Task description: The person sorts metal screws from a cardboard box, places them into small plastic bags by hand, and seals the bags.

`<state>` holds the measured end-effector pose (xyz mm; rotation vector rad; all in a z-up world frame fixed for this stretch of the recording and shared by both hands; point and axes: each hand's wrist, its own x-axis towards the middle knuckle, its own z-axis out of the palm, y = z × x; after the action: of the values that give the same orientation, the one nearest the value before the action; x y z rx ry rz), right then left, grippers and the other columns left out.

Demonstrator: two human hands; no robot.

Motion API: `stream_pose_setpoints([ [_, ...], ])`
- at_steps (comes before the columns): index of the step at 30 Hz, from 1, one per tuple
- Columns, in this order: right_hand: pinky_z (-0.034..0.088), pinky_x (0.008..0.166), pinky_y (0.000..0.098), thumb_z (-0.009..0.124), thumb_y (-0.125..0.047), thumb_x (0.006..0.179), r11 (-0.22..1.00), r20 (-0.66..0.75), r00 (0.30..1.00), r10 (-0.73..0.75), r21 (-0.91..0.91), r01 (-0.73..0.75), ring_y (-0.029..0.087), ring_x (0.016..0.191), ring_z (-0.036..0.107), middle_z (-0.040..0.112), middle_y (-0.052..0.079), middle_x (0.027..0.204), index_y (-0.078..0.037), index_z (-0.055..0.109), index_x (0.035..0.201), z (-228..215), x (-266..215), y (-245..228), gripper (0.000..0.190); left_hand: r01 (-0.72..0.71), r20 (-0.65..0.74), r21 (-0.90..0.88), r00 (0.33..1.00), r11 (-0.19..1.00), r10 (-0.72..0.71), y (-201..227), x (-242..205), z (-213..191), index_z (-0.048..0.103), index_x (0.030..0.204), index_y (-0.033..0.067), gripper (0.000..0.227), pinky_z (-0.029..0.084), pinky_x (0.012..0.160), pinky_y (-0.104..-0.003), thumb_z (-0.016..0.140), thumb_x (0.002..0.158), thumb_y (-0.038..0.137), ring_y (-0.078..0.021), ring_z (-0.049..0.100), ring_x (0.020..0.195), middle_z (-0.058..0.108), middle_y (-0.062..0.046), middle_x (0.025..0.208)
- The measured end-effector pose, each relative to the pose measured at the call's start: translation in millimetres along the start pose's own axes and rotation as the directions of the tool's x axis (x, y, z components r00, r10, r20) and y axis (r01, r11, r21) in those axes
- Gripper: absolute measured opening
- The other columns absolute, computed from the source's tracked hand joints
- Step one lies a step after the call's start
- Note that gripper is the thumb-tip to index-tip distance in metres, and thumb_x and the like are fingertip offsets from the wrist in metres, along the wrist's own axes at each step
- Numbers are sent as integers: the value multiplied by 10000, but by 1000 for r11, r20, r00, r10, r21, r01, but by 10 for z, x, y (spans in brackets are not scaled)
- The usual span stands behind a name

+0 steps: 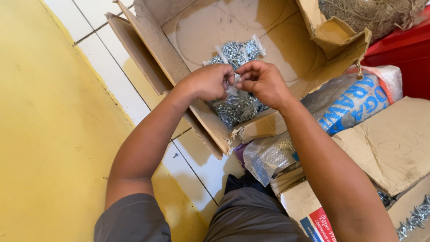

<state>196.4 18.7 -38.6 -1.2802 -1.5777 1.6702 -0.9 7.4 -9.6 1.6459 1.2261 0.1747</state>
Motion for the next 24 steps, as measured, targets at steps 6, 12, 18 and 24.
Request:
stream_pose_setpoints([
  [6,470,538,167,714,76,731,994,-80,997,17,110,-8,68,592,563,582,15,706,-80,599,985,-62,16,15,319,-78,-115,-62,991,995,71,-2,-14,-26,685,829,140,208,493,765,-373,697,627,91,-261,648,840,644,-74,770],
  [12,392,485,217,740,-46,699,954,22,997,-74,-291,77,68,561,505,609,15,728,-75,689,948,-36,-104,70,255,36,-156,82,988,996,-23,-115,105,64,697,792,209,141,506,792,-403,686,662,158,-302,652,891,679,-56,774],
  [18,465,718,388,762,-184,743,751,84,989,-124,-643,149,275,788,571,550,74,852,-144,711,858,-28,-44,-29,132,12,-93,140,996,990,1,127,-95,-33,696,814,196,137,509,806,-446,701,693,261,-312,650,906,689,-64,795],
  [24,470,627,322,700,-117,796,861,75,997,15,-508,25,172,683,594,620,44,714,-106,696,897,6,25,35,101,68,-133,242,990,968,-37,41,-5,122,701,747,205,71,520,745,-437,657,746,261,-313,662,834,670,-63,732],
])
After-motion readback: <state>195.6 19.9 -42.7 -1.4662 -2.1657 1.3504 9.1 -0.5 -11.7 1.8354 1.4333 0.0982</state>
